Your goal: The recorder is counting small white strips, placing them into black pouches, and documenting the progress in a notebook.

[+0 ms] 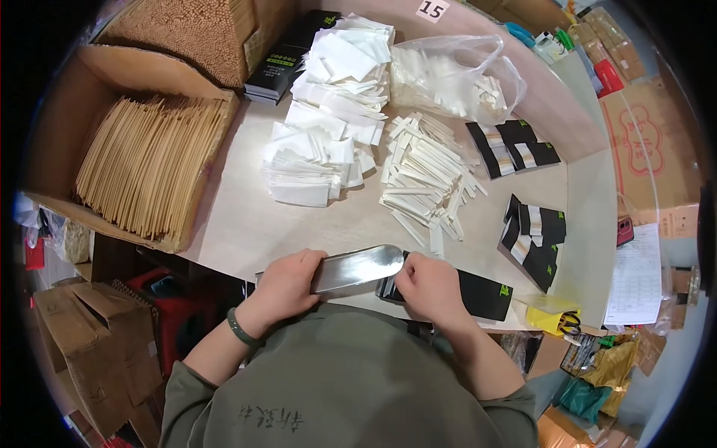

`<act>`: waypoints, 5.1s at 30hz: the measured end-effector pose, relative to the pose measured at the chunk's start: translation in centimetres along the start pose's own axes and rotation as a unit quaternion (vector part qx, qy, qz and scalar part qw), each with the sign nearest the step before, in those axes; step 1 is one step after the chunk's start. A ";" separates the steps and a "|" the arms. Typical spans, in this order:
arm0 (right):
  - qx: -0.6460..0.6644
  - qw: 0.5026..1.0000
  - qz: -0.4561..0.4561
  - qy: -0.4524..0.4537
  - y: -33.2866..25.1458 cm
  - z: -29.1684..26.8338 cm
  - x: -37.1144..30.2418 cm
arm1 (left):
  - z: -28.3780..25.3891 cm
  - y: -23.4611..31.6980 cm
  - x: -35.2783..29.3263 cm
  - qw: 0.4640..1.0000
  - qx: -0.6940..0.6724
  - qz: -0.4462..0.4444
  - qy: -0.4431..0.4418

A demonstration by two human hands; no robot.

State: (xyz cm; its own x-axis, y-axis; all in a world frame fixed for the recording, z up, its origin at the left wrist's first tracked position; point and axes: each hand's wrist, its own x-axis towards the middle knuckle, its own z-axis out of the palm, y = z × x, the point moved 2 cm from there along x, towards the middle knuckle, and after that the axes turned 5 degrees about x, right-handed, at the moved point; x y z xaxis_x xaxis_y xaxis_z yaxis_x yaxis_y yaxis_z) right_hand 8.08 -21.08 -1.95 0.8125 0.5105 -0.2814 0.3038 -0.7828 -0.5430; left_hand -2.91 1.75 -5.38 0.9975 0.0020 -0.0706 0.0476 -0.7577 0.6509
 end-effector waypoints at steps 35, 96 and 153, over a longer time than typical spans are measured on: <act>-0.010 0.955 -0.184 -0.234 -11.0 3.1 9.3 | -14.7 -15.0 -2.6 0.921 0.255 -0.259 0.139; -0.047 0.937 -0.337 -0.085 1.0 -1.6 0.4 | 1.0 7.0 2.0 0.881 -0.327 0.154 -0.305; -0.195 0.912 -0.311 -0.185 -9.0 4.5 5.2 | -14.6 -16.7 -4.3 0.913 0.239 -0.216 0.250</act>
State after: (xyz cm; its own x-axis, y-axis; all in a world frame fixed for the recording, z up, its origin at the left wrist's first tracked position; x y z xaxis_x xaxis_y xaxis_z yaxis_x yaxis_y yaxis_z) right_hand 7.38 -9.80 -2.10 0.2210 0.9272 -0.3025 0.8605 -0.3313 -0.3870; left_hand -7.27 23.90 -4.95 0.7958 0.5753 0.1890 0.5334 -0.8137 0.2309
